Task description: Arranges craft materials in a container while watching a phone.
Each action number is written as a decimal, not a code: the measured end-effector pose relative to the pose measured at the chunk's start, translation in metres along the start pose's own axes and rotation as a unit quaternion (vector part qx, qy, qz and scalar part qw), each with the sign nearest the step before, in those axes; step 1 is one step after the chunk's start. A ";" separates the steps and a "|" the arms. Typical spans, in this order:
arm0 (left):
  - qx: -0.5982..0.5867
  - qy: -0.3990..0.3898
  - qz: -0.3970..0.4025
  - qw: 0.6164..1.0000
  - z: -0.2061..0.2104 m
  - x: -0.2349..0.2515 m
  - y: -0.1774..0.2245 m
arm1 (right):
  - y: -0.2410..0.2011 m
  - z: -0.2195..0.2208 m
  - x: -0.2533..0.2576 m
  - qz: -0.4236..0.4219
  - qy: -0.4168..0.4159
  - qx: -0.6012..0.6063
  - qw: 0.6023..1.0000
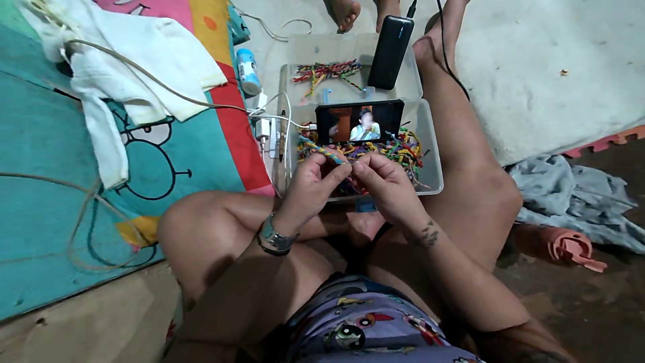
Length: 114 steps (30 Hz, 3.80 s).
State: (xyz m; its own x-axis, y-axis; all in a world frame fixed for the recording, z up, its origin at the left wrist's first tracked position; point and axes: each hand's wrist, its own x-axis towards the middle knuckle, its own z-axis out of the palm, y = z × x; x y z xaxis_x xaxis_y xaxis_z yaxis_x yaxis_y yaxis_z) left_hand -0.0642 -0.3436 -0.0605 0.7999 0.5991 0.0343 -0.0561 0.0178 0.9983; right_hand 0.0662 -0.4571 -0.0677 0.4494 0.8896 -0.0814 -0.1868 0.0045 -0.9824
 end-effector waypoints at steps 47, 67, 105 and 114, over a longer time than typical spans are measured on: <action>-0.102 0.034 -0.031 0.994 0.000 -0.001 0.004 | 0.004 0.009 -0.004 -0.053 0.017 -0.056 0.997; -0.011 0.036 0.003 0.999 0.002 -0.001 0.000 | 0.016 -0.008 0.006 -0.359 0.037 -0.404 0.841; 0.023 0.002 -0.103 0.994 0.000 0.000 0.004 | 0.027 -0.004 0.005 -0.355 0.091 -0.410 0.835; 0.117 0.031 0.018 0.993 0.003 -0.001 -0.002 | 0.015 0.000 0.001 -0.089 0.000 -0.136 0.987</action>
State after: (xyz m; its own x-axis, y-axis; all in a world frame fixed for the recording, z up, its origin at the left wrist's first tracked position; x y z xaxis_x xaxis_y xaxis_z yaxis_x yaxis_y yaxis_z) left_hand -0.0627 -0.3467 -0.0623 0.7612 0.6442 0.0747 0.0615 -0.1865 0.9805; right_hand 0.0640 -0.4563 -0.0828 0.4537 0.8860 0.0957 0.1355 0.0376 -0.9901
